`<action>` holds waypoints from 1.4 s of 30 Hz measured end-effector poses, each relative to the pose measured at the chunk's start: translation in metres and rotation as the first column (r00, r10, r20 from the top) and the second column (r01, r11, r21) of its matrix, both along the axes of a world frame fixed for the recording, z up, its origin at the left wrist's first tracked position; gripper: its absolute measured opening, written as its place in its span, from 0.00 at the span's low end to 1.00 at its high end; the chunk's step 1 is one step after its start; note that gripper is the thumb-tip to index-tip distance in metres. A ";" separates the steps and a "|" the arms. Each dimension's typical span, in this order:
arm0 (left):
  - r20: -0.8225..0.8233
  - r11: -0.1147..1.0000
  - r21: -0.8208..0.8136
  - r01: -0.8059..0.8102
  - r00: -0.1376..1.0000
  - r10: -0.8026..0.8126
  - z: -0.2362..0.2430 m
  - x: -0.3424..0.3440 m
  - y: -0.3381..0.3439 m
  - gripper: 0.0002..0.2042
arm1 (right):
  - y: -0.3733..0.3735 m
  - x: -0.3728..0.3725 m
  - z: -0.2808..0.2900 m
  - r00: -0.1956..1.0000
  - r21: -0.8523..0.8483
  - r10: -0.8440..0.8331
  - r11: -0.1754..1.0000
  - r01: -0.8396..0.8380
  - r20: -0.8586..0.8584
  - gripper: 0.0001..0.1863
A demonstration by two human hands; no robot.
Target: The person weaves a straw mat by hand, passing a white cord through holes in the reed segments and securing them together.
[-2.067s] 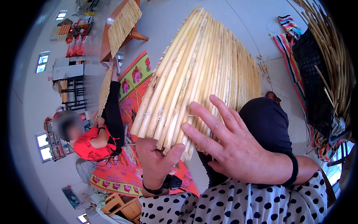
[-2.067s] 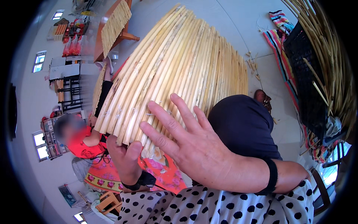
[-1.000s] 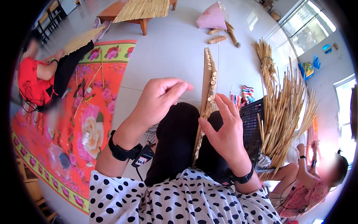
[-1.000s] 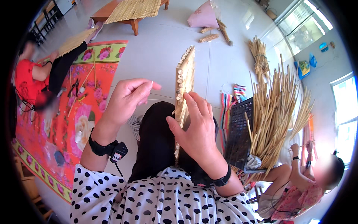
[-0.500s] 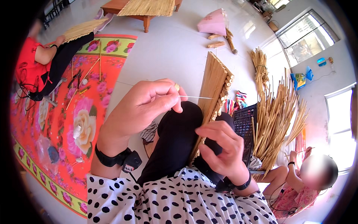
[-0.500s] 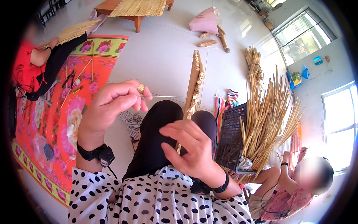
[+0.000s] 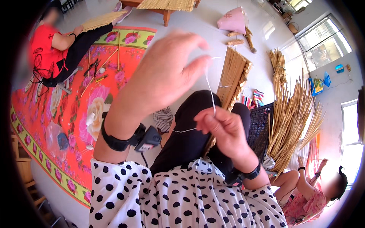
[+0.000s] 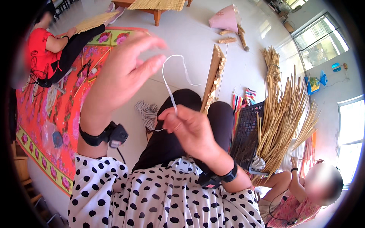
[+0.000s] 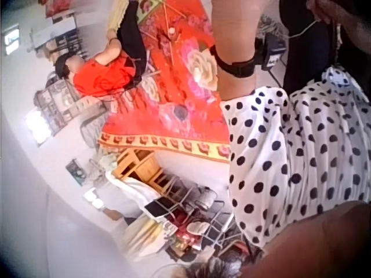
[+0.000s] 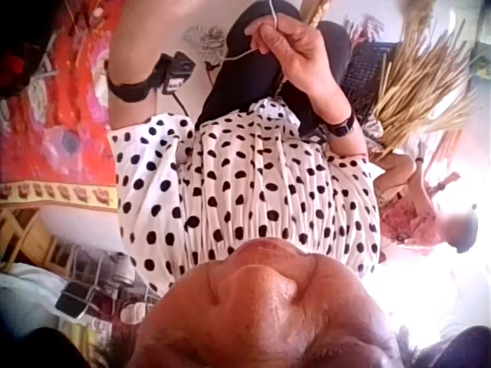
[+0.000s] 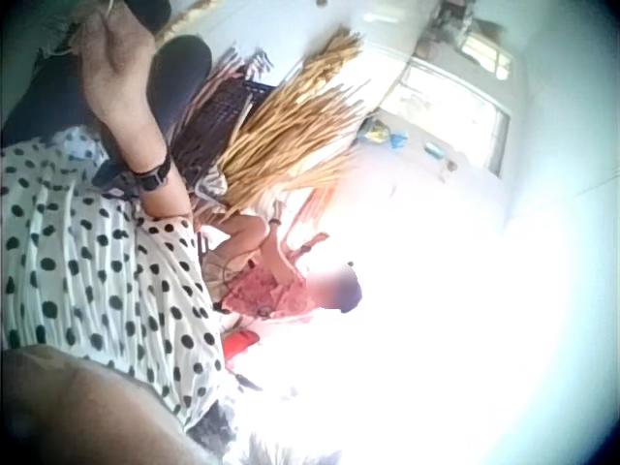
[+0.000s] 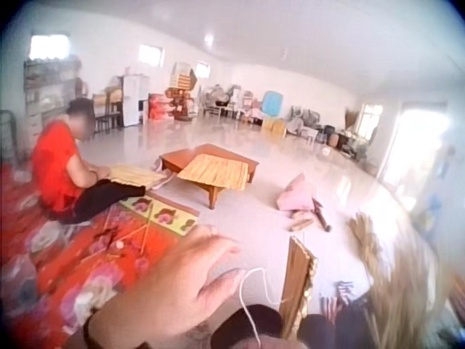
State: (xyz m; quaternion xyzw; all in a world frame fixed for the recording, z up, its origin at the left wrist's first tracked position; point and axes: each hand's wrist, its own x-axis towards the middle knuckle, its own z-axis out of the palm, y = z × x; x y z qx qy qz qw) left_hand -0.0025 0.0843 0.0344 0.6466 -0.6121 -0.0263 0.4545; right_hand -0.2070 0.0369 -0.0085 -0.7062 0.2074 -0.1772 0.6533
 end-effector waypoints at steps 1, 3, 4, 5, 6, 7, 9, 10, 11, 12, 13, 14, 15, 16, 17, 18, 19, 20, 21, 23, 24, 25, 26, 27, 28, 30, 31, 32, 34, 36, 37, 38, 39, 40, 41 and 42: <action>0.306 0.963 -0.151 -0.223 0.916 0.260 -0.011 -0.003 -0.002 0.14 | -0.004 -0.008 -0.001 1.000 0.027 -0.027 0.999 0.027 -0.016 0.12; 0.323 0.946 -0.171 -0.276 0.891 0.319 -0.026 -0.007 0.002 0.20 | -0.013 -0.020 -0.008 0.999 0.011 -0.028 1.000 0.029 -0.019 0.12; 0.315 0.955 -0.156 -0.252 0.904 0.289 -0.038 -0.007 0.009 0.20 | -0.015 -0.023 -0.015 0.998 -0.012 -0.060 0.998 0.060 -0.022 0.10; 0.309 0.965 -0.139 -0.223 0.916 0.256 -0.052 -0.010 0.015 0.19 | -0.015 -0.028 -0.018 0.993 -0.066 -0.095 0.994 0.090 -0.067 0.10; 0.311 0.981 -0.127 -0.145 0.934 0.179 -0.067 -0.015 0.022 0.15 | -0.015 -0.033 -0.020 0.985 -0.121 -0.131 0.986 0.117 -0.112 0.09; 0.246 0.998 -0.013 -0.060 0.967 0.062 -0.078 -0.022 0.034 0.13 | -0.013 -0.036 -0.021 0.976 -0.173 -0.158 0.976 0.132 -0.147 0.09; 0.114 0.989 0.111 0.095 0.988 -0.107 -0.106 -0.037 0.056 0.10 | -0.010 -0.038 -0.028 0.977 -0.168 -0.162 0.976 0.138 -0.138 0.07; 0.042 0.980 0.127 0.151 0.987 -0.157 -0.123 -0.046 0.063 0.11 | -0.010 -0.040 -0.030 0.974 -0.151 -0.161 0.979 0.138 -0.159 0.07; 0.028 0.977 0.126 0.171 0.984 -0.176 -0.133 -0.054 0.066 0.11 | -0.010 -0.042 -0.031 0.970 -0.140 -0.163 0.980 0.139 -0.180 0.07; 0.014 0.974 0.125 0.189 0.981 -0.192 -0.139 -0.063 0.069 0.11 | -0.010 -0.043 -0.034 0.973 -0.123 -0.164 0.982 0.145 -0.162 0.07; -0.002 0.971 0.119 0.206 0.978 -0.207 -0.146 -0.070 0.069 0.11 | -0.010 -0.044 -0.037 0.975 -0.109 -0.165 0.983 0.150 -0.146 0.07; 0.033 0.973 0.142 0.184 0.981 -0.190 -0.151 -0.077 0.068 0.11 | -0.009 -0.044 -0.039 0.978 -0.095 -0.164 0.984 0.152 -0.130 0.07; 0.068 0.973 0.165 0.160 0.983 -0.173 -0.156 -0.082 0.067 0.11 | -0.007 -0.043 -0.039 0.974 -0.102 -0.173 0.982 0.159 -0.145 0.07; 0.107 0.974 0.179 0.137 0.982 -0.158 -0.160 -0.087 0.065 0.11 | -0.007 -0.044 -0.036 0.970 -0.117 -0.185 0.979 0.168 -0.157 0.07; 0.108 0.973 0.205 0.103 0.986 -0.127 -0.163 -0.090 0.066 0.11 | -0.005 -0.045 -0.032 0.966 -0.131 -0.197 0.976 0.177 -0.169 0.07; 0.111 0.970 0.232 0.069 0.989 -0.097 -0.166 -0.094 0.067 0.11 | -0.001 -0.047 -0.029 0.962 -0.131 -0.207 0.974 0.185 -0.177 0.07; 0.116 0.970 0.240 0.036 0.991 -0.065 -0.169 -0.098 0.063 0.11 | 0.000 -0.050 -0.026 0.959 -0.149 -0.220 0.970 0.194 -0.180 0.07; 0.109 0.968 0.250 0.034 0.992 -0.064 -0.171 -0.099 0.061 0.10 | -0.002 -0.057 -0.026 0.957 -0.172 -0.206 0.970 0.171 -0.206 0.07; 0.103 0.965 0.261 0.035 0.993 -0.064 -0.173 -0.096 0.064 0.10 | -0.002 -0.059 -0.022 0.955 -0.205 -0.211 0.964 0.169 -0.207 0.07; 0.082 0.960 0.277 0.045 0.994 -0.070 -0.176 -0.094 0.066 0.09 | -0.004 -0.068 -0.018 0.953 -0.232 -0.203 0.961 0.150 -0.223 0.07; 0.071 0.957 0.285 0.053 0.995 -0.077 -0.177 -0.093 0.066 0.09 | -0.005 -0.073 -0.015 0.950 -0.223 -0.207 0.962 0.154 -0.234 0.07; 0.059 0.951 0.303 0.060 0.995 -0.081 -0.178 -0.091 0.067 0.09 | -0.005 -0.076 -0.016 0.954 -0.238 -0.203 0.960 0.149 -0.221 0.07; 0.046 0.952 0.295 0.081 0.994 -0.099 -0.174 -0.089 0.068 0.08 | -0.005 -0.081 -0.015 0.949 -0.227 -0.208 0.962 0.154 -0.237 0.11; 0.016 0.959 0.271 0.081 0.996 -0.089 -0.169 -0.088 0.066 0.07 | -0.007 -0.085 -0.013 0.944 -0.215 -0.213 0.964 0.159 -0.253 0.16; -0.011 0.962 0.261 0.076 0.997 -0.076 -0.166 -0.086 0.069 0.07 | -0.005 -0.081 -0.010 0.928 -0.425 -0.331 0.875 0.233 -0.173 0.20; -0.023 0.966 0.246 0.083 0.997 -0.080 -0.152 -0.081 0.071 0.06 | 0.001 -0.069 -0.001 0.869 -0.748 -0.491 0.555 0.364 0.060 0.29; -0.015 0.966 0.236 0.101 0.995 -0.100 -0.142 -0.077 0.071 0.06 | 0.002 -0.067 0.004 0.897 -0.775 -0.437 0.541 0.326 0.072 0.32; -0.009 0.964 0.233 0.125 0.992 -0.126 -0.131 -0.074 0.070 0.06 | 0.002 -0.069 0.008 0.919 -0.798 -0.388 0.529 0.289 0.076 0.35; -0.012 0.976 0.122 0.181 0.983 -0.181 -0.104 -0.072 0.061 0.06 | 0.003 -0.067 0.012 0.961 -0.831 -0.269 0.519 0.202 0.065 0.39; -0.036 0.973 0.062 0.224 0.974 -0.222 -0.082 -0.073 0.056 0.06 | -0.001 -0.057 0.008 0.990 -0.834 -0.133 0.540 0.108 0.042 0.38; -0.061 0.971 0.041 0.235 0.971 -0.233 -0.074 -0.072 0.054 0.06 | 0.002 -0.050 0.010 0.989 -0.825 -0.141 0.554 0.110 0.038 0.34; -0.087 0.969 0.019 0.246 0.966 -0.243 -0.069 -0.070 0.053 0.06 | -0.001 -0.048 0.010 0.990 -0.818 -0.140 0.567 0.102 0.026 0.31; -0.099 0.974 0.001 0.225 0.970 -0.224 -0.065 -0.067 0.054 0.06 | -0.003 -0.049 0.009 0.990 -0.810 -0.141 0.579 0.093 0.013 0.28; -0.108 0.980 -0.020 0.198 0.974 -0.199 -0.061 -0.062 0.056 0.06 | -0.005 -0.053 0.009 0.986 -0.742 -0.165 0.664 0.095 -0.021 0.22; -0.115 0.984 -0.042 0.174 0.977 -0.178 -0.057 -0.059 0.057 0.06 | -0.009 -0.060 0.016 0.985 -0.625 -0.164 0.774 0.100 -0.046 0.18; -0.186 0.987 -0.022 0.158 0.969 -0.160 -0.055 -0.054 0.060 0.05 | -0.012 -0.064 0.022 0.947 -0.787 -0.321 0.583 0.203 0.007 0.17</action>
